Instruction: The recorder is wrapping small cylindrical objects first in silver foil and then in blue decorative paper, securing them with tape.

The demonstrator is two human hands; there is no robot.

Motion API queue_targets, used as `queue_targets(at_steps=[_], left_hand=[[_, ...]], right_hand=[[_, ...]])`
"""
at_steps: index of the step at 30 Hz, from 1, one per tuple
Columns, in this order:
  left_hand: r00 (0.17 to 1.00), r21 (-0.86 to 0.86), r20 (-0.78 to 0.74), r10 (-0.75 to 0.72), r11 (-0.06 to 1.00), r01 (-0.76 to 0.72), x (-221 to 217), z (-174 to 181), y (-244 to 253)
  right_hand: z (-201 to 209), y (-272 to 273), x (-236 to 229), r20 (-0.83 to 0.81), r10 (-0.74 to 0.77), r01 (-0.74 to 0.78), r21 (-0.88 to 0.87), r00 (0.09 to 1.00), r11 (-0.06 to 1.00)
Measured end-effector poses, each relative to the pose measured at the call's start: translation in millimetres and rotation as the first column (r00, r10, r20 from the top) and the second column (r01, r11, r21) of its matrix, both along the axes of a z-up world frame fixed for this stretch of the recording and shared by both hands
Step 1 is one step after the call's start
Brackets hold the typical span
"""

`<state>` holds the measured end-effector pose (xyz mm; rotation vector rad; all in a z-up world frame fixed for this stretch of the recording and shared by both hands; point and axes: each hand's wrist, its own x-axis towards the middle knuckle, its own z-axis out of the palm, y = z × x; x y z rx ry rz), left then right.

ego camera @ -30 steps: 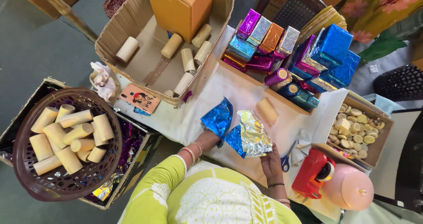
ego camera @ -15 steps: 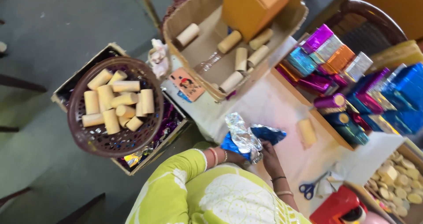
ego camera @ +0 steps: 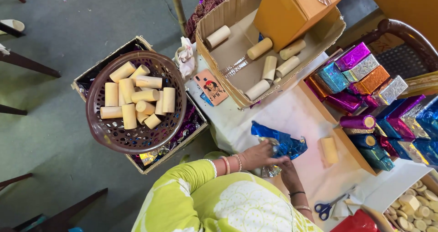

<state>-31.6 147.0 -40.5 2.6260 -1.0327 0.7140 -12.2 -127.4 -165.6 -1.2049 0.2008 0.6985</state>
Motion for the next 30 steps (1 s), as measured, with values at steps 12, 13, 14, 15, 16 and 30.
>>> queue_targets(at_steps=[12,13,14,15,16,30], left_hand=[[0.831,-0.148,-0.541,0.127,0.959,-0.243,-30,1,94],[0.832,-0.147,-0.539,0.130,0.958,-0.245,-36,-5,112],[0.822,0.017,-0.475,0.315,0.937,-0.349,-42,-10,129],[0.788,0.172,-0.381,0.483,0.875,-0.453,-48,-15,147],[0.787,0.173,-0.381,0.485,0.874,-0.454,-53,-17,164],[0.700,0.290,-0.356,0.618,0.786,-0.546,-73,-28,219]], right_hand=[[35,18,-3,0.047,0.006,-0.003,-0.066,0.999,0.998],[32,16,-2,0.050,0.008,-0.005,-0.065,0.999,0.998],[29,14,-2,0.038,-0.005,0.008,-0.064,0.999,0.998],[25,13,-3,0.024,-0.020,0.021,-0.063,1.000,0.998],[24,12,-2,0.024,-0.018,0.020,-0.061,1.000,0.998],[26,15,-2,0.022,-0.038,0.040,-0.111,0.999,0.993]])
